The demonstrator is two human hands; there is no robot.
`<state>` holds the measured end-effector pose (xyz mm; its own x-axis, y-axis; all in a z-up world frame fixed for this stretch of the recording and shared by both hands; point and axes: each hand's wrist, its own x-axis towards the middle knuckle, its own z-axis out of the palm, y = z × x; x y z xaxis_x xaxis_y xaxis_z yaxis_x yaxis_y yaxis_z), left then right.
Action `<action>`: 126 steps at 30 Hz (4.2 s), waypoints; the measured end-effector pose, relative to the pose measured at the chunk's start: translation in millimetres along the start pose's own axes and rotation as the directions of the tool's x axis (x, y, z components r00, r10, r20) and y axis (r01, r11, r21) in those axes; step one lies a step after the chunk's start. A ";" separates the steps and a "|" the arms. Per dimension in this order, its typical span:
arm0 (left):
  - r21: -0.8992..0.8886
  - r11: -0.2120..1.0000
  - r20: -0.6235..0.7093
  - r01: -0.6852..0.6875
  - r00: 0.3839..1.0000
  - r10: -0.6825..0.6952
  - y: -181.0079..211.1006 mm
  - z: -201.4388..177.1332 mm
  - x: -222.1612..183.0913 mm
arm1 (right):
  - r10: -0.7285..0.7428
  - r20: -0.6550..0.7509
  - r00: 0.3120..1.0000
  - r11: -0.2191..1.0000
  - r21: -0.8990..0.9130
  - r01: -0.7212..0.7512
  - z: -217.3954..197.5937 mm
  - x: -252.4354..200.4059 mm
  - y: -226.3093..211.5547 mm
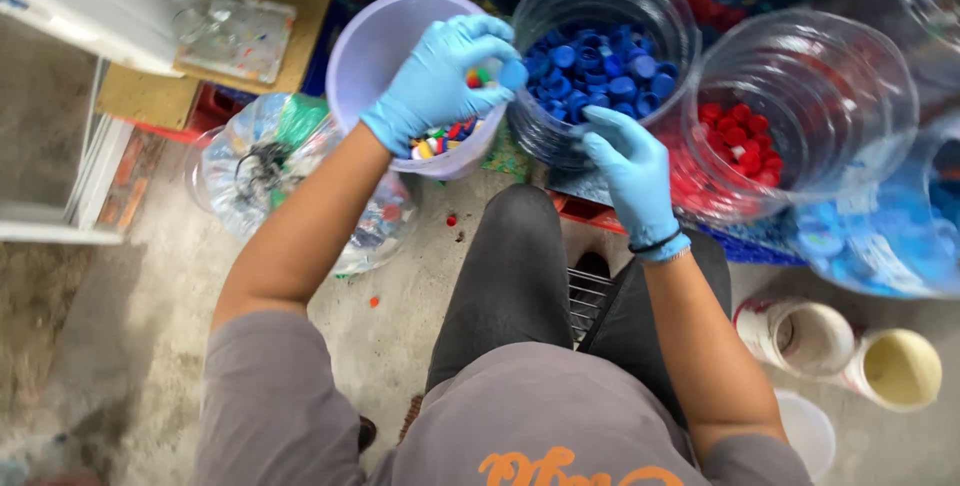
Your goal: Sorting plastic bottle caps by color from a central bucket into separate containers
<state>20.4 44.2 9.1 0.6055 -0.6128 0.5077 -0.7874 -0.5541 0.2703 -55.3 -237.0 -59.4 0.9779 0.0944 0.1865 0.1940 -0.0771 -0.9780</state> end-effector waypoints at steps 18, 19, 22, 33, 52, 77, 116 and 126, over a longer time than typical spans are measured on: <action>-0.245 0.941 0.135 -0.232 0.953 0.270 163.6 76.0 122.7 | 0.055 -0.194 0.979 0.796 0.600 0.074 -177.7 -59.9 -28.2; -0.283 0.937 0.121 -0.207 0.961 0.249 159.7 73.1 122.0 | -0.002 -0.253 0.968 0.914 0.392 0.104 -203.6 -64.4 -25.2; -0.364 0.930 0.091 -0.040 0.993 0.079 132.3 69.1 101.5 | -0.104 -0.369 0.924 0.993 -0.087 0.077 -275.4 -71.8 -21.8; -0.162 0.770 -0.087 0.618 0.768 -0.635 -72.2 83.5 -62.4 | -0.550 -0.210 0.808 0.269 -0.961 -0.067 -393.5 -105.4 66.9; 0.293 0.842 0.677 0.453 0.523 -0.517 -116.7 134.0 -47.5 | -0.242 -0.359 0.901 0.925 -0.366 0.103 -193.0 -106.9 21.0; -0.869 0.280 0.167 0.408 0.774 -0.611 53.7 12.1 -41.8 | -0.277 0.238 0.931 0.877 -0.333 0.346 28.6 -23.2 -22.8; 0.453 0.625 0.776 0.635 0.063 -0.627 -128.5 91.3 -115.5 | -0.499 -0.348 0.794 0.668 -0.738 0.097 -296.6 -101.3 58.7; 0.492 0.722 0.687 0.486 0.293 -0.665 -122.6 87.5 -108.0 | -0.281 -0.265 0.922 0.890 -0.432 0.147 -160.4 -92.0 26.1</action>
<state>61.6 129.0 -150.4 0.7805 -0.1975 -0.5931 -0.2171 -0.9754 0.0391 -127.8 -406.9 -87.0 0.8682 -0.1541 0.4717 0.3501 -0.4834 -0.8023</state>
